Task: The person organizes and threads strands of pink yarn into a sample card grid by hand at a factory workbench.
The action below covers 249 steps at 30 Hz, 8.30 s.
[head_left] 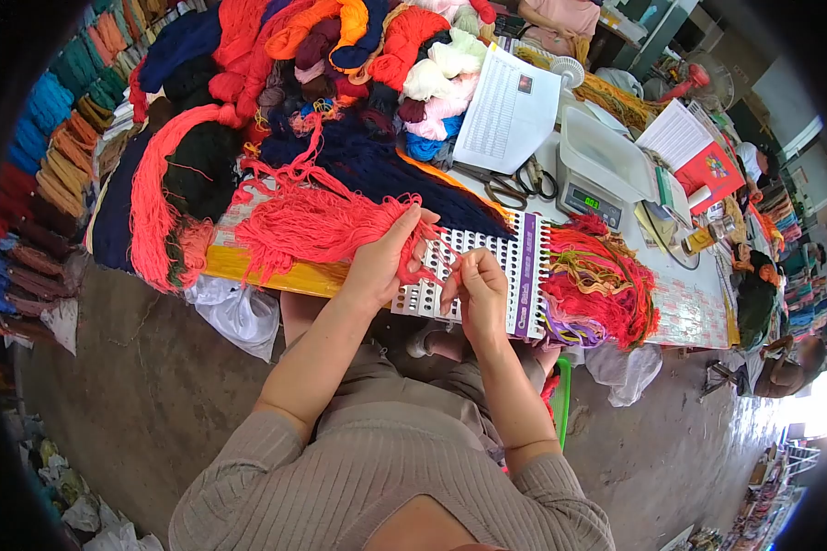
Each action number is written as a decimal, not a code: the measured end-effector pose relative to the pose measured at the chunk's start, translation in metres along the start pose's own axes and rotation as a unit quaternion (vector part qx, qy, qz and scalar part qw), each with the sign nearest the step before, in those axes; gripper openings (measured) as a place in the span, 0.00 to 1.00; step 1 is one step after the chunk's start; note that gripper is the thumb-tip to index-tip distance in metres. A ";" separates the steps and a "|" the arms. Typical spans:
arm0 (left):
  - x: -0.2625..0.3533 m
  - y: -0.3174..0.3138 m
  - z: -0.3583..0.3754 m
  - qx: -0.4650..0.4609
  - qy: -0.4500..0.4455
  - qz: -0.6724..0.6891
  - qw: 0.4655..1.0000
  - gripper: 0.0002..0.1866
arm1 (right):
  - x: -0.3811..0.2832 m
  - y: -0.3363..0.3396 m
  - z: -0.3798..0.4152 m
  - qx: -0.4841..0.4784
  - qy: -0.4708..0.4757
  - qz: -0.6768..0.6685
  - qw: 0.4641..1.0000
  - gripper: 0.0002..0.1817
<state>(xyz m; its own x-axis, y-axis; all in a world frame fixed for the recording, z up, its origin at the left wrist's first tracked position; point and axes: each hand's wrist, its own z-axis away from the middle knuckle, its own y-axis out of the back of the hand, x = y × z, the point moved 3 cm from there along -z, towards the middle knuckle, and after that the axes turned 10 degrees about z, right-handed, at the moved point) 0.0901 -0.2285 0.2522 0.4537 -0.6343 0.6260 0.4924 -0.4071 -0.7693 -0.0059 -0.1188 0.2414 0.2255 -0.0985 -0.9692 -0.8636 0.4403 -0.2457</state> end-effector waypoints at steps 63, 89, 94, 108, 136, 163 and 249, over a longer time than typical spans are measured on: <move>0.003 -0.004 0.009 -0.061 0.042 0.070 0.995 0.20 | -0.011 -0.008 0.006 -0.023 0.065 0.012 0.998 0.09; 0.294 0.276 -0.031 0.137 -0.158 0.227 0.951 0.19 | -0.165 0.463 0.030 0.279 0.236 -0.217 0.905 0.11; 0.364 0.300 -0.020 0.205 -0.238 0.163 0.935 0.20 | -0.214 0.596 0.077 0.479 0.241 -0.042 0.843 0.10; 0.152 0.061 -0.047 -0.071 -0.109 0.067 0.989 0.12 | -0.095 0.228 -0.057 0.166 0.168 0.381 0.894 0.10; -0.085 0.071 -0.120 0.034 0.165 -0.359 0.918 0.13 | 0.062 0.099 -0.119 -0.056 -0.096 0.360 0.926 0.12; -0.084 0.059 -0.107 -0.097 0.215 -0.431 0.871 0.13 | 0.058 0.078 -0.090 0.120 0.144 0.542 0.819 0.09; -0.008 -0.015 -0.038 -0.136 0.111 0.018 0.984 0.22 | -0.006 0.013 -0.052 -0.027 0.089 0.166 0.982 0.06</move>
<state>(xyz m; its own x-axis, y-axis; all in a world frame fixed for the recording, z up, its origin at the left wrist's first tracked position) 0.0510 -0.2431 0.2538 0.2798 -0.7670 0.5774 0.2478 -0.5234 -0.8153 -0.0421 -0.1592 0.2434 -0.1503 -0.1152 -0.9819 -0.9000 0.4270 0.0876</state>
